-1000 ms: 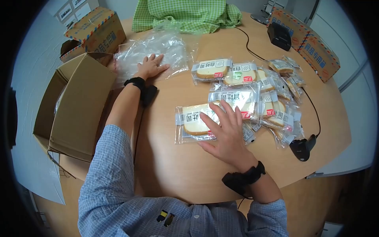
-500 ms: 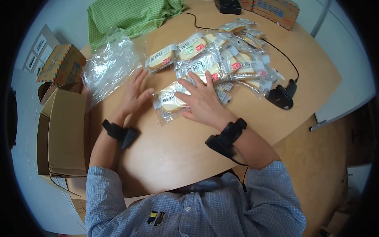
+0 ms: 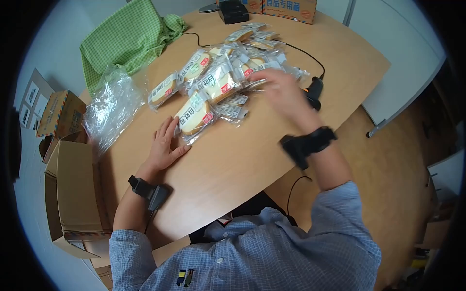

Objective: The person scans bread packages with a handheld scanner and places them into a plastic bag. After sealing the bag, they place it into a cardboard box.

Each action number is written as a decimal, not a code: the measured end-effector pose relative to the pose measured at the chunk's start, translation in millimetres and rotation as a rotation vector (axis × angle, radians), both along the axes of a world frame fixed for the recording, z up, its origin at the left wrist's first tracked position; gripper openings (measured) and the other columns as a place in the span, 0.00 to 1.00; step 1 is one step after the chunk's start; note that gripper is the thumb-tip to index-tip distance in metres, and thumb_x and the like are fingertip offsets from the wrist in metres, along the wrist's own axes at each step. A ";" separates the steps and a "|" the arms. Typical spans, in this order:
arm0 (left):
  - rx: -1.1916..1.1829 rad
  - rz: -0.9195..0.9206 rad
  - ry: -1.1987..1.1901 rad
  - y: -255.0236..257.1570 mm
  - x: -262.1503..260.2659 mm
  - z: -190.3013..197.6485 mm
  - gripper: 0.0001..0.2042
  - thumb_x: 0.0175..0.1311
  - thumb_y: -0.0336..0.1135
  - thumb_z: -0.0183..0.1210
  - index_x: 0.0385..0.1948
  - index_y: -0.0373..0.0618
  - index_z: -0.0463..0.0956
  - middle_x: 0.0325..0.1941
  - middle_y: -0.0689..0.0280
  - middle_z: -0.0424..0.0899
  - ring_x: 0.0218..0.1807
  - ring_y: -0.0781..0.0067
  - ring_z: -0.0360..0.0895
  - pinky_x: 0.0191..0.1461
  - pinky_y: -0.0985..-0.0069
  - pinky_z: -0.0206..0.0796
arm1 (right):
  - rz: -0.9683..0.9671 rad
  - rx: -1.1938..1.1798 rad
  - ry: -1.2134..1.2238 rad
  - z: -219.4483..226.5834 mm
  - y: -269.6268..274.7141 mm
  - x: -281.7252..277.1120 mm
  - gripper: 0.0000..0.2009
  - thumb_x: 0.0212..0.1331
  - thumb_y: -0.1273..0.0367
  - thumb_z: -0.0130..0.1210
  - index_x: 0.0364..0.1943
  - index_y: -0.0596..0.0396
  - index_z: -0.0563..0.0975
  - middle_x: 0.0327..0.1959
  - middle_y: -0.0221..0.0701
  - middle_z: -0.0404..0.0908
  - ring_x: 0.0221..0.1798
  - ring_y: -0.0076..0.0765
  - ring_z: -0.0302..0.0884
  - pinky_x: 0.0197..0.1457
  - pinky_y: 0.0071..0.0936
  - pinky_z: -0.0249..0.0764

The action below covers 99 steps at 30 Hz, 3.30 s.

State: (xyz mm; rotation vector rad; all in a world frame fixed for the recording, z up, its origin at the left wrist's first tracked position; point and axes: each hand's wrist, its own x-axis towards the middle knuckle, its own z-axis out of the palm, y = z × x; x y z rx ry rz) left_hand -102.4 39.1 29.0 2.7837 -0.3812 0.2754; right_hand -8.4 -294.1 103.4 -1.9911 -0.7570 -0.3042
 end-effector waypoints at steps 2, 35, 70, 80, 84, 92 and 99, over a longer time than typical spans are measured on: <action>0.039 0.016 0.001 -2.2 0.5 0.9 0.41 0.50 0.56 0.57 0.62 0.42 0.52 0.64 0.48 0.54 0.66 0.48 0.51 0.66 0.59 0.41 | -0.203 -0.113 0.070 0.2 -57.9 21.2 0.21 0.42 0.84 0.40 0.42 0.60 0.75 0.45 0.41 0.76 0.44 0.41 0.75 0.50 0.27 0.70; -0.067 0.066 0.023 -9.7 2.8 -1.4 0.46 0.43 0.66 0.57 0.61 0.43 0.56 0.64 0.50 0.55 0.67 0.51 0.48 0.62 0.50 0.40 | 0.351 0.506 -0.167 75.0 -23.1 -36.3 0.27 0.53 0.61 0.50 0.55 0.63 0.62 0.33 0.35 0.72 0.38 0.32 0.72 0.45 0.31 0.69; -1.515 0.306 0.082 40.6 -37.8 27.4 0.11 0.62 0.34 0.48 0.43 0.41 0.71 0.39 0.66 0.77 0.39 0.76 0.74 0.46 0.76 0.64 | 0.445 -0.025 0.024 -2.8 101.5 -12.0 0.25 0.41 0.76 0.59 0.50 0.59 0.69 0.40 0.39 0.78 0.43 0.33 0.75 0.50 0.26 0.67; -2.421 -0.377 0.381 61.7 -35.9 2.0 0.26 0.58 0.55 0.46 0.44 0.37 0.67 0.25 0.63 0.65 0.23 0.73 0.62 0.25 0.78 0.59 | 0.753 -0.126 -0.074 47.8 140.6 -22.0 0.24 0.38 0.78 0.55 0.47 0.57 0.71 0.33 0.37 0.78 0.35 0.37 0.76 0.42 0.27 0.70; -2.388 -0.445 0.485 56.9 -35.9 4.8 0.27 0.59 0.57 0.45 0.44 0.37 0.66 0.27 0.60 0.67 0.23 0.72 0.63 0.23 0.77 0.59 | 0.788 -0.368 0.007 43.5 143.0 -31.8 0.25 0.34 0.74 0.56 0.46 0.56 0.71 0.34 0.42 0.77 0.37 0.48 0.75 0.40 0.32 0.70; -2.264 0.045 0.387 47.7 -33.5 3.2 0.25 0.62 0.54 0.43 0.46 0.37 0.66 0.24 0.60 0.73 0.20 0.69 0.69 0.20 0.78 0.61 | 0.784 -0.435 -0.130 30.1 150.0 -41.0 0.24 0.32 0.73 0.59 0.42 0.56 0.73 0.34 0.42 0.77 0.37 0.49 0.75 0.38 0.34 0.70; -1.357 0.554 0.083 108.5 -52.8 15.4 0.20 0.62 0.49 0.44 0.41 0.41 0.73 0.22 0.62 0.74 0.23 0.70 0.73 0.20 0.73 0.63 | 0.467 -0.095 -0.131 -5.5 141.7 -9.5 0.22 0.35 0.75 0.62 0.42 0.57 0.73 0.33 0.40 0.78 0.35 0.44 0.77 0.39 0.29 0.71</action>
